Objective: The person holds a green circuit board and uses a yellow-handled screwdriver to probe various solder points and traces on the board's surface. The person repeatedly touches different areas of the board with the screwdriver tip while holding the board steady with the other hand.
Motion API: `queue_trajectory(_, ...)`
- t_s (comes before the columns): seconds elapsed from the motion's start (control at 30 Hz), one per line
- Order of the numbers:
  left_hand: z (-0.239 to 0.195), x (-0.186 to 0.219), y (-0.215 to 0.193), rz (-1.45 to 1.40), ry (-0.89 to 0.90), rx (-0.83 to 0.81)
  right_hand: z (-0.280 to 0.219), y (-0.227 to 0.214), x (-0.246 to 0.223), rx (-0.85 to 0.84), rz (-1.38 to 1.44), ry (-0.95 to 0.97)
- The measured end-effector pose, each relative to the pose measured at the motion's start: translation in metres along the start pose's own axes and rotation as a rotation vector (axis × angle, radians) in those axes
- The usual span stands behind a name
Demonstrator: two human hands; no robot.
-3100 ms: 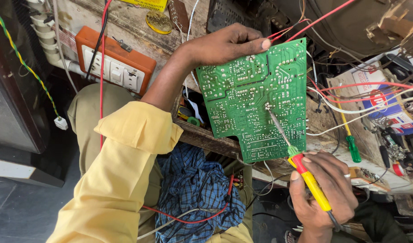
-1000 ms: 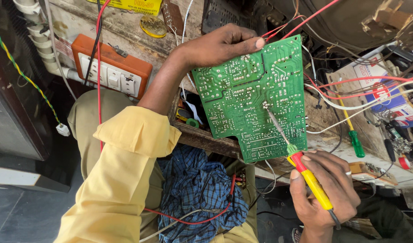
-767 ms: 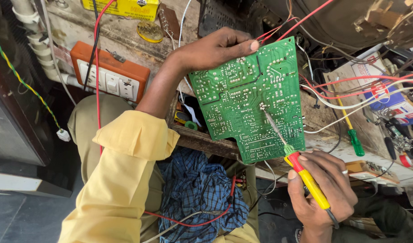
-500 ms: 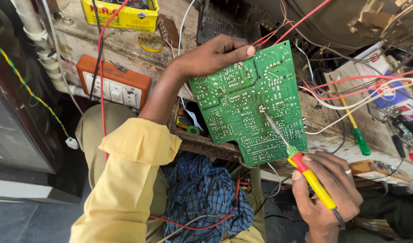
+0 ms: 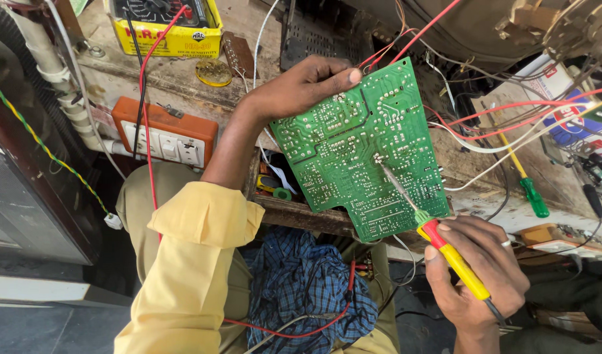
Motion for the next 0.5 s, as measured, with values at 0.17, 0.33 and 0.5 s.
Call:
queue_trajectory(0.17,-0.0001,-0.0023,-0.0011,0.048,-0.008,0.010,-0.0005,-0.0002,0.0000,0.004,0.008,0.023)
queue_trajectory(0.33,0.0017,-0.0038,-0.0008,0.069,-0.004,0.014,0.0008,-0.0007,-0.0003,0.009,0.004,0.025)
queue_trajectory(0.5,0.0009,-0.0037,-0.0014,0.075,-0.001,0.007,0.0020,-0.0002,-0.0003,0.018,0.049,0.021)
Point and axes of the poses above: each hand's wrist, its own z-axis towards the middle knuckle, its own y-axis out of the palm, x = y × z, the point moved 4 cm from there along z, towards the middle knuckle, and after that the axes turned 7 degrees about z, right-handed, at the moved point
